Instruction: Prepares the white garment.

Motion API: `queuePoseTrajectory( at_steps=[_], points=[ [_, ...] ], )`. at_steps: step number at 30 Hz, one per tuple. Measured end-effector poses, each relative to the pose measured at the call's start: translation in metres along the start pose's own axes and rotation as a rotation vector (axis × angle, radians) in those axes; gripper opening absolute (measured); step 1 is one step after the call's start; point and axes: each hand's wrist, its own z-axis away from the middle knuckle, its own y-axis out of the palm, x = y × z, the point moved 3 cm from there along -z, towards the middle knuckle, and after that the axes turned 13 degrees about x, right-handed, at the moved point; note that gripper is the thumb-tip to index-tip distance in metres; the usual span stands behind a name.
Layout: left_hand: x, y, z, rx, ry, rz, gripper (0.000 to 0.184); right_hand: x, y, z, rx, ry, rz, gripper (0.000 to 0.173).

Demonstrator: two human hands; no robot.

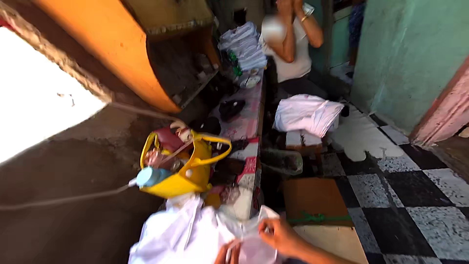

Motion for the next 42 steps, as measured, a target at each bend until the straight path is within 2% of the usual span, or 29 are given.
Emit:
queuePoseTrajectory(
  at_steps=[2, 4, 6, 10, 12, 16, 19, 22, 25, 28, 33, 37, 40, 42],
  points=[
    [-0.016, 0.002, -0.009, -0.007, -0.053, -0.023, 0.016, 0.018, -0.01, -0.001, 0.046, -0.006, -0.108, 0.025],
    [-0.024, 0.0, -0.016, 0.118, -0.132, 0.009, 0.018, 0.036, -0.021, -0.012, 0.126, 0.009, -0.11, 0.026],
    [-0.023, -0.005, -0.02, 0.208, -0.258, 0.069, 0.017, 0.032, -0.02, -0.023, 0.221, -0.001, -0.127, 0.022],
    [-0.015, -0.017, -0.013, 0.109, -0.314, 0.36, 0.025, 0.016, -0.013, -0.038, 0.3, -0.034, -0.302, 0.017],
    [-0.016, -0.017, -0.007, 0.061, -0.341, 0.419, 0.028, 0.013, -0.006, -0.043, 0.247, -0.039, -0.251, 0.014],
    [-0.017, -0.009, 0.005, -0.126, -0.426, 0.448, 0.027, 0.033, 0.007, -0.022, -0.093, -0.194, 0.212, 0.017],
    [-0.02, -0.007, 0.009, -0.189, -0.399, 0.421, 0.022, 0.052, 0.024, 0.001, -0.156, -0.314, 0.255, 0.014],
    [-0.027, -0.006, 0.012, -0.221, -0.343, 0.346, 0.017, 0.053, 0.04, 0.006, -0.125, -0.261, 0.221, 0.012],
    [-0.033, -0.005, 0.014, -0.243, -0.228, 0.151, 0.013, 0.051, 0.044, 0.0, -0.131, -0.198, 0.215, 0.013],
    [-0.037, -0.006, 0.016, -0.272, -0.156, -0.056, 0.011, 0.051, 0.047, -0.005, -0.134, -0.293, 0.274, 0.01],
    [-0.028, -0.009, 0.013, -0.273, -0.295, 0.081, 0.017, 0.041, 0.046, -0.003, -0.044, -0.197, -0.094, 0.008],
    [-0.025, -0.007, 0.013, -0.269, -0.334, 0.135, 0.017, 0.037, 0.049, -0.003, -0.088, -0.253, 0.006, 0.012],
    [-0.029, -0.008, 0.013, -0.248, -0.266, 0.104, 0.007, 0.04, 0.05, -0.008, -0.12, -0.305, 0.18, 0.012],
    [-0.03, -0.011, 0.015, -0.175, -0.195, 0.156, 0.017, 0.041, 0.044, -0.012, -0.038, -0.217, 0.104, 0.011]
  ],
)
